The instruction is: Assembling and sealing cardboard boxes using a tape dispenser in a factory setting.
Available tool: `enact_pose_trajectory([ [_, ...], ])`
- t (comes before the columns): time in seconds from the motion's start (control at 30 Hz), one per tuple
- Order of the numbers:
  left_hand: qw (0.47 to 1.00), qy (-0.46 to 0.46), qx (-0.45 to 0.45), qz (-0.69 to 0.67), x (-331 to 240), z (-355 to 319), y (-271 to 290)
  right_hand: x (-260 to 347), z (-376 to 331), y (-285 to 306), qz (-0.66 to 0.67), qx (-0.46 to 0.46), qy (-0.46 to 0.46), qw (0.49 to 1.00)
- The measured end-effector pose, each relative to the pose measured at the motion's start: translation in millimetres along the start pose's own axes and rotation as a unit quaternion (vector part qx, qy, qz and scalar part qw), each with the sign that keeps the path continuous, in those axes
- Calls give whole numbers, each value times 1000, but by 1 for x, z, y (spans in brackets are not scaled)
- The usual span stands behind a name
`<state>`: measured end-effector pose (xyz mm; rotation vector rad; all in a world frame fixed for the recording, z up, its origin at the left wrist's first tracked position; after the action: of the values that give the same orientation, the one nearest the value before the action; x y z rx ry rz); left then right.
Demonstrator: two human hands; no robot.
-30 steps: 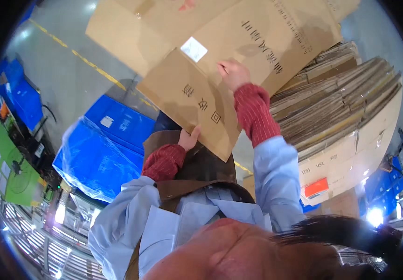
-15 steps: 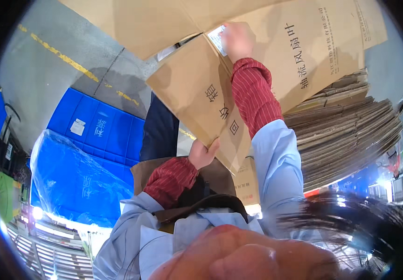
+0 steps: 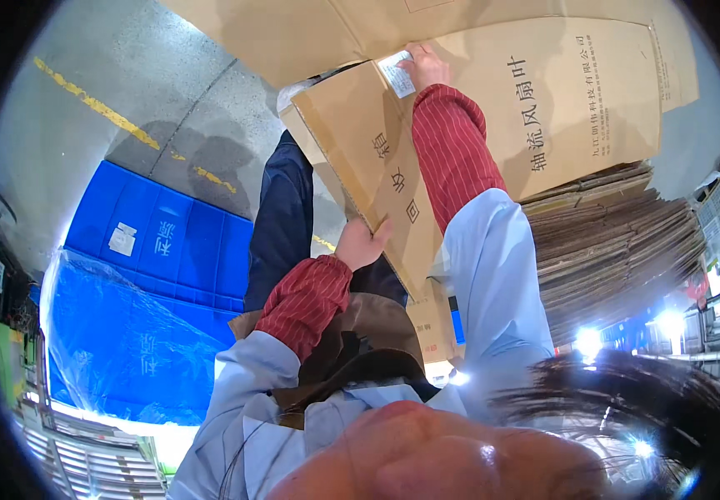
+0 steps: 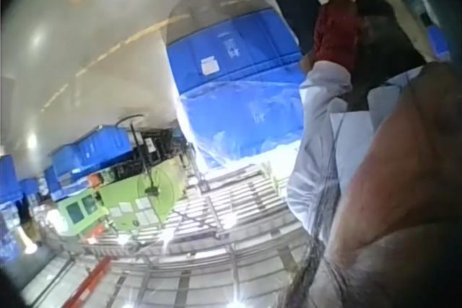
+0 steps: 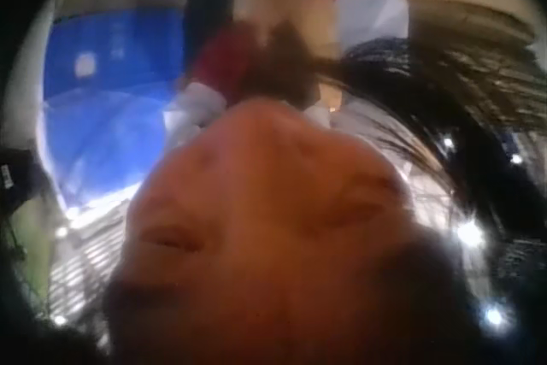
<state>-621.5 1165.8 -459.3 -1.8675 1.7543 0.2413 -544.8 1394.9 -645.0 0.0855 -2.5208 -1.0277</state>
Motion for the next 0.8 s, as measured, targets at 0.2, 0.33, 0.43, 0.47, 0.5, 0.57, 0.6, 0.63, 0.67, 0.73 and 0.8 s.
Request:
enact_pose_trajectory([
  [0.2,1000,12,1,29,-4,7,0,-14,10,-12,-20,-34,1,999],
  [0.33,1000,10,-1,19,4,10,-1,-14,21,-10,-25,8,-9,1000],
  [0.43,1000,13,0,24,6,9,0,-10,25,-4,-41,72,-33,996],
  [0.47,1000,13,1,24,4,10,1,-8,24,-4,-48,88,-44,994],
  [0.5,1000,17,3,23,1,10,2,-7,22,-4,-56,103,-55,992],
  [0.57,1000,22,2,21,0,9,3,-9,15,-6,-11,74,-34,997],
  [0.6,1000,8,0,18,0,7,1,-10,10,-8,34,44,-14,998],
  [0.63,1000,-10,-1,16,0,9,1,-12,7,-9,32,42,-12,999],
  [0.67,1000,-12,-3,16,-1,9,2,-15,4,-9,97,14,-32,995],
  [0.73,998,7,22,51,-3,6,1,-17,5,-11,161,-13,-52,986],
  [0.8,999,7,23,44,-9,7,2,-15,6,-12,154,-77,-19,985],
])
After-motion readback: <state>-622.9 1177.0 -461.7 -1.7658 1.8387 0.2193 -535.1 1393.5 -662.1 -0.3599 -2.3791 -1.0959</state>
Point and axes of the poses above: each hand's wrist, its own z-axis towards the middle knuckle, its own y-axis out of the back of the hand, x = y × z, the point moved 2 cm from there along z, towards the middle knuckle, and after that the axes turned 8 degrees about x, right-handed, at the moved point
